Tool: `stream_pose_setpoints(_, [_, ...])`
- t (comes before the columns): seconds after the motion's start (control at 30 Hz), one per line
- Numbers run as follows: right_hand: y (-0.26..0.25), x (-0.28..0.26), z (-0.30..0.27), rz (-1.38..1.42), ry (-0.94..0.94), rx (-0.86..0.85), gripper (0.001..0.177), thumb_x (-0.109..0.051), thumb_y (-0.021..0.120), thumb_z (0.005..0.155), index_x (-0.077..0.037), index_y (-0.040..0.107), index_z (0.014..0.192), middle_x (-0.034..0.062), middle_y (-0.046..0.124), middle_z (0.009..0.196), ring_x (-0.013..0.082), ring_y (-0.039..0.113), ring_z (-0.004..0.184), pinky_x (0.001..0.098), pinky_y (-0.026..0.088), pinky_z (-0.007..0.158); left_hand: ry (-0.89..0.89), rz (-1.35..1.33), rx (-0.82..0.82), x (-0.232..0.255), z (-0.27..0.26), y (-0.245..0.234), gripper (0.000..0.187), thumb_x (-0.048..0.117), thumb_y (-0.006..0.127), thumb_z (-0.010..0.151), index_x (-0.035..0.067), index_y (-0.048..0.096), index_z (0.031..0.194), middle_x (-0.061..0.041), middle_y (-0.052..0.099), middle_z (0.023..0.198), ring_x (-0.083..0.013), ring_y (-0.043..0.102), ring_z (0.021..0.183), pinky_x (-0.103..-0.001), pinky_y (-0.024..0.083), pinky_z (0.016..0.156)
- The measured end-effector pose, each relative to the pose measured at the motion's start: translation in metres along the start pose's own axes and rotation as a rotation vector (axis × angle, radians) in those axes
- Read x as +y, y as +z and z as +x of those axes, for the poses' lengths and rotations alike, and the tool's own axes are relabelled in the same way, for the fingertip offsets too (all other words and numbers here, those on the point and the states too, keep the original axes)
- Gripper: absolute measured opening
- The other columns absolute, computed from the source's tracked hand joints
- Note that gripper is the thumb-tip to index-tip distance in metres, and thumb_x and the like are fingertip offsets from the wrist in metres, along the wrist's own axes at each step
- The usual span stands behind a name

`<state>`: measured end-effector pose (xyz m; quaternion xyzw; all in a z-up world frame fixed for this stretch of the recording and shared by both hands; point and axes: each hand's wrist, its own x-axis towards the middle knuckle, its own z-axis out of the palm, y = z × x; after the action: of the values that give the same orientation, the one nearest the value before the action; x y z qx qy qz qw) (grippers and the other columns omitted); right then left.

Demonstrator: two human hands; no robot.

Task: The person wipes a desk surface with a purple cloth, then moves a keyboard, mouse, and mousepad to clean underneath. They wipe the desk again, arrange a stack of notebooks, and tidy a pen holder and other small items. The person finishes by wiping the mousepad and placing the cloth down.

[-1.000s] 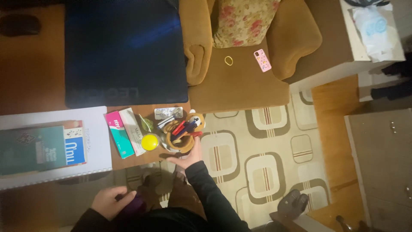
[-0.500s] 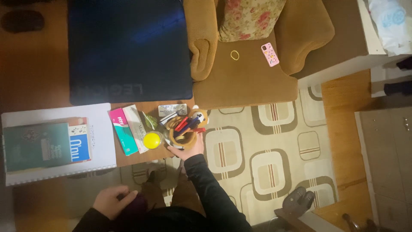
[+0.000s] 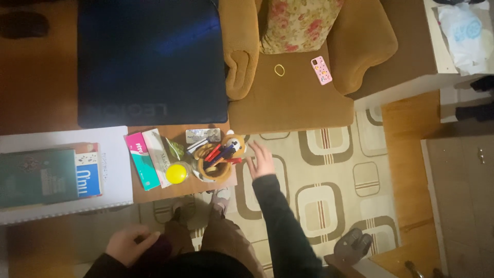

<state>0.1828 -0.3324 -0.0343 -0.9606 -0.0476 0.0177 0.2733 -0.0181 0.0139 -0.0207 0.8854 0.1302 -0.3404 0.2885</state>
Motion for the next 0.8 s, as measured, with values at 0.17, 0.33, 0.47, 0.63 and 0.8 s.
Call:
stream_pose_setpoints(0.17, [0.031,0.009,0.056,-0.359,-0.386,-0.129,0.091,-0.018,0.072,0.06,-0.017,0.025,0.138,0.0108,0.019,0.145,0.0273,0.017,0.134,0.047,0.017,0.108,-0.106,-0.052,0.038,0.02,-0.005,-0.003,0.028,0.046,0.064,0.066,0.019,0.072,0.067,0.006,0.067,0.059,-0.0091,0.058,0.051,-0.02,0.048,0.054])
stream_pose_setpoints(0.33, [0.038,-0.018,0.077,-0.295,-0.614,-0.185,0.077,-0.05,0.055,0.071,-0.022,0.028,0.138,0.0034,0.019,0.146,0.0216,0.014,0.135,0.0452,0.01,0.11,-0.212,-0.044,0.002,0.003,-0.004,0.008,0.035,0.052,0.062,0.067,0.018,0.072,0.067,0.005,0.067,0.059,-0.0092,0.058,0.051,-0.02,0.047,0.054])
stream_pose_setpoints(0.47, [0.006,-0.057,0.079,-0.318,-0.778,-0.193,0.064,-0.038,0.051,0.078,-0.016,0.033,0.135,0.0051,0.027,0.143,0.021,0.023,0.132,0.0423,0.018,0.107,-0.2,-0.042,0.153,-0.021,-0.009,0.034,0.031,0.051,0.064,0.06,0.024,0.073,0.072,0.005,0.067,0.055,-0.0137,0.061,0.05,-0.023,0.048,0.052])
stream_pose_setpoints(0.63, [0.022,-0.052,0.087,-0.158,-0.795,-0.158,0.055,-0.03,0.057,0.08,-0.012,0.04,0.13,0.006,0.033,0.139,0.0237,0.029,0.13,0.0466,0.02,0.107,-0.168,-0.175,0.202,-0.015,-0.019,0.041,0.025,0.044,0.066,0.064,0.02,0.073,0.068,0.006,0.067,0.058,-0.0108,0.058,0.049,-0.022,0.047,0.051])
stream_pose_setpoints(0.8, [0.033,-0.049,0.087,-0.151,-0.737,-0.217,0.058,-0.028,0.059,0.079,-0.016,0.037,0.132,0.007,0.03,0.141,0.0262,0.024,0.132,0.0519,0.013,0.108,-0.285,-0.111,0.123,-0.008,-0.023,0.051,0.029,0.05,0.064,0.065,0.022,0.072,0.068,0.007,0.066,0.055,-0.0091,0.057,0.048,-0.021,0.046,0.051])
